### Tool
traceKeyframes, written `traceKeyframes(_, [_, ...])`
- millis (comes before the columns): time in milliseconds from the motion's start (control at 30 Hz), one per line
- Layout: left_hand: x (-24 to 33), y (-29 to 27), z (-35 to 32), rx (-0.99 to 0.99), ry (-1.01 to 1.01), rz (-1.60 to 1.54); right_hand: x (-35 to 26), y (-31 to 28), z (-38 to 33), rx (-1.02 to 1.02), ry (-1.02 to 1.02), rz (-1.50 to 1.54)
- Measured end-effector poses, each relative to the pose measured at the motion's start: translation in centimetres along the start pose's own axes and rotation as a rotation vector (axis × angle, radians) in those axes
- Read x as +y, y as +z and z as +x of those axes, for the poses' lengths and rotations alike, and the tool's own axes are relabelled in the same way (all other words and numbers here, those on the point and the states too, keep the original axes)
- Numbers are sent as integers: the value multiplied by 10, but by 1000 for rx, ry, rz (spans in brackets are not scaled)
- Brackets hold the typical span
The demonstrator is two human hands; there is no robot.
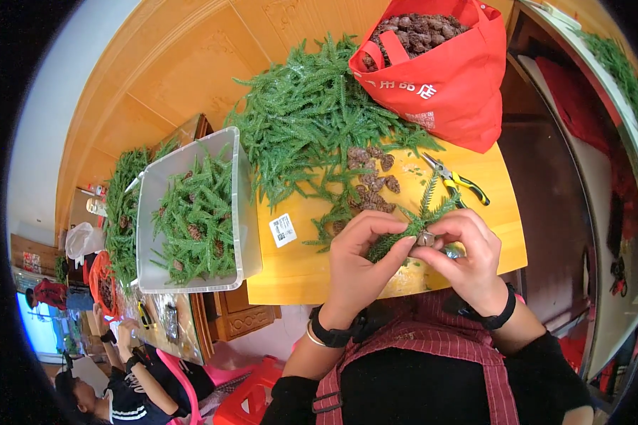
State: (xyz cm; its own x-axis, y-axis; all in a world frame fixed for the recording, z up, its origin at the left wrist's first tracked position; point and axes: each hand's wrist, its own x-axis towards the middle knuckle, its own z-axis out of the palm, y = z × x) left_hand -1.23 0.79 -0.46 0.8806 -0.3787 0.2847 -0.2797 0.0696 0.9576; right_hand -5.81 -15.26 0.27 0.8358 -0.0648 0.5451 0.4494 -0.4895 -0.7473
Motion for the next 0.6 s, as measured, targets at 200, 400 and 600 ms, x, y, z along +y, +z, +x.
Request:
traceKeyframes(200, [3,2,1,43,-41,-126,-4,-2,3,-28,-45,-25])
traceKeyframes(400, [5,1,0,15,-141,-174,-4,2,-1,9,-56,-70])
traceKeyframes(600, [9,-1,2,-25,-82,-94,-6,-2,1,19,-37,-63])
